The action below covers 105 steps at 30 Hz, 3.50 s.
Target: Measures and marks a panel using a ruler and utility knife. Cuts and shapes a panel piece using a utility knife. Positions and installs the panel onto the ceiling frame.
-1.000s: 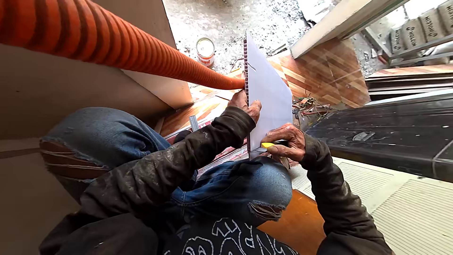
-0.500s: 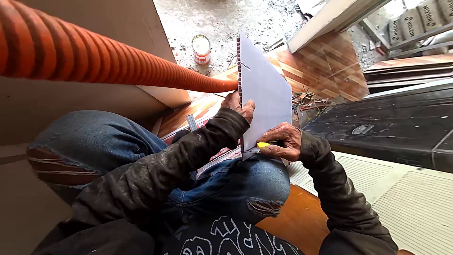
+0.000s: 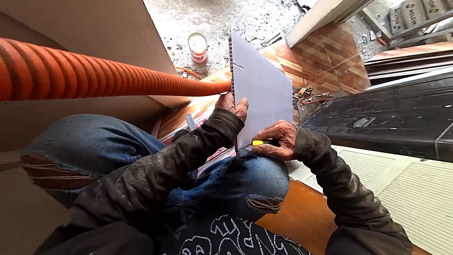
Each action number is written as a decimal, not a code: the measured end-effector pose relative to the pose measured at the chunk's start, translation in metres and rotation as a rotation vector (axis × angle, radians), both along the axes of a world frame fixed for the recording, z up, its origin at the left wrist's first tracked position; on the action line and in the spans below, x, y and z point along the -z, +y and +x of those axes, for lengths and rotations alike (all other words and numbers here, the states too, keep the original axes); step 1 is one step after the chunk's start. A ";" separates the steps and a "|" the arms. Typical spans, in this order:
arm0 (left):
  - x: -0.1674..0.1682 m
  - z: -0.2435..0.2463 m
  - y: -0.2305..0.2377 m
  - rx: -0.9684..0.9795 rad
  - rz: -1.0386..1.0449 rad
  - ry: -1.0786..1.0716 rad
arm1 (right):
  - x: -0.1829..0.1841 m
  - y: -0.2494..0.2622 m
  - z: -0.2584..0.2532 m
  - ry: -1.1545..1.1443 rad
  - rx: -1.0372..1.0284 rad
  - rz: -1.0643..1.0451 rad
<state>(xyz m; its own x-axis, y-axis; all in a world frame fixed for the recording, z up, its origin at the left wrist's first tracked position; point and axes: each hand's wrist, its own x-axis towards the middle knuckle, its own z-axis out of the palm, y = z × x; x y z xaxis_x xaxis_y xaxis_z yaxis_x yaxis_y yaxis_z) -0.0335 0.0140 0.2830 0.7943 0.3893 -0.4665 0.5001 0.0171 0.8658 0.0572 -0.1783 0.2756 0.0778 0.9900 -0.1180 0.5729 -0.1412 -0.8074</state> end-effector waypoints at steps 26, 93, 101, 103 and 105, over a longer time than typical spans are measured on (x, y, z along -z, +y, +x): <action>0.025 -0.030 0.003 0.112 -0.069 -0.143 | 0.049 0.006 0.004 0.017 -0.005 0.070; 0.024 -0.025 0.015 0.005 -0.063 -0.077 | 0.019 0.016 0.025 0.137 0.028 -0.212; 0.023 -0.025 0.014 -0.007 -0.057 -0.060 | 0.025 0.015 0.025 0.113 -0.002 -0.170; 0.025 -0.025 0.014 -0.009 -0.054 -0.064 | 0.036 0.013 0.027 0.127 -0.022 -0.105; 0.023 -0.025 0.014 -0.009 -0.050 -0.052 | 0.036 0.013 0.027 0.119 -0.021 -0.119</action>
